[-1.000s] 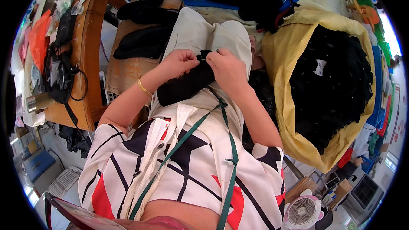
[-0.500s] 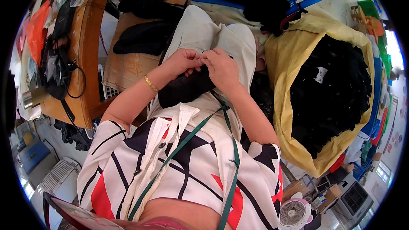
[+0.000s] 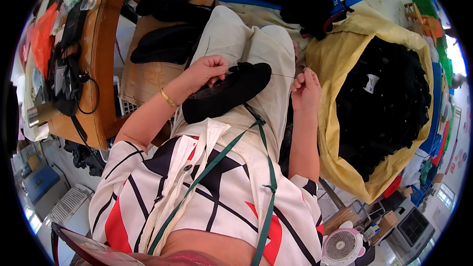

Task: The person sits on the floor and sews a black shoe sole using a needle and thread. They repeatedly pull the thread through the sole to attach it, handling the shoe with both hands. The person occasionally reaches into a nearby yellow bag to retrieve more shoe parts.

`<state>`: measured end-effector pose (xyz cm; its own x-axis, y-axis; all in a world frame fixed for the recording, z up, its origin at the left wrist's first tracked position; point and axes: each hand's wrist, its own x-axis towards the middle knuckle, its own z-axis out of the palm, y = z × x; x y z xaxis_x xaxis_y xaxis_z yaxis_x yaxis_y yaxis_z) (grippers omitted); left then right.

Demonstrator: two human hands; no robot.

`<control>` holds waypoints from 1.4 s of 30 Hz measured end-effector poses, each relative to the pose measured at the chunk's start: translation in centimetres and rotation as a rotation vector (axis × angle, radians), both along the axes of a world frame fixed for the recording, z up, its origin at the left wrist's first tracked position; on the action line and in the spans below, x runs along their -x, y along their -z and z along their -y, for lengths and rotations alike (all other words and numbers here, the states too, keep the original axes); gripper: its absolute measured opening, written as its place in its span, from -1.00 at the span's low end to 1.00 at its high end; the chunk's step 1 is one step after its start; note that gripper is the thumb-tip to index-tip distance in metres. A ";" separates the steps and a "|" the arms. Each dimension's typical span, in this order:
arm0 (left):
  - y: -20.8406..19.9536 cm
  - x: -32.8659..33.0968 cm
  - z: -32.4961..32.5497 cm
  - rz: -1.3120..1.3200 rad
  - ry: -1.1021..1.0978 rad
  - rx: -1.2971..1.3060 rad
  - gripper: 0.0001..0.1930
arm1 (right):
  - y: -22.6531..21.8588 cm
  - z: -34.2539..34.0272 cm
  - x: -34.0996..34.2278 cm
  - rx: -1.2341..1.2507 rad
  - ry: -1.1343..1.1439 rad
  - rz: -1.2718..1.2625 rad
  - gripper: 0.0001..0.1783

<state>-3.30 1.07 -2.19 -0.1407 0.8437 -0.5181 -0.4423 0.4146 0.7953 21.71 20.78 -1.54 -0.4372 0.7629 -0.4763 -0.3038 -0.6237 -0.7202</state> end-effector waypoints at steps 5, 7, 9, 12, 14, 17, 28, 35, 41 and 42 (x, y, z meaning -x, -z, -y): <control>-1.3 -0.9 -0.9 -0.522 0.057 -0.070 -0.81 | -0.3 0.7 0.0 -0.033 0.034 -0.004 -0.90; -1.5 -1.3 -1.5 -0.696 0.043 -0.160 -0.76 | -0.9 0.9 0.2 -0.059 0.019 -0.024 -0.91; -0.7 -1.9 -2.1 -0.743 -0.017 -0.262 -0.72 | -1.4 0.9 0.3 -0.090 0.011 -0.040 -0.92; -2.6 -2.0 -2.6 -0.732 0.080 -0.041 -0.78 | -2.5 1.3 0.3 -0.158 0.003 -0.045 -0.93; -0.8 -1.7 -2.6 -0.870 0.055 -0.207 -0.79 | -3.9 1.9 0.5 -0.226 -0.011 -0.028 -0.93; 0.3 -1.5 -2.5 -0.881 0.005 -0.279 -0.81 | -7.3 3.1 -0.1 -0.344 -0.075 -0.268 -0.93; -4.9 -2.0 -2.9 -0.986 0.130 -0.025 -0.67 | -16.6 8.3 -1.7 -0.603 -0.839 -0.697 -0.97; -2.6 -1.9 -1.7 -0.066 0.058 0.026 -0.79 | -16.9 6.8 1.9 -0.935 -1.361 -0.506 -0.95; -1.8 -1.1 -1.1 -0.268 0.119 0.003 -0.89 | -8.7 6.5 6.6 -1.531 -0.811 0.616 -0.97; -1.8 -1.3 -1.0 -0.432 0.125 -0.031 -0.89 | -7.5 6.3 7.3 -1.623 -0.749 0.725 -0.95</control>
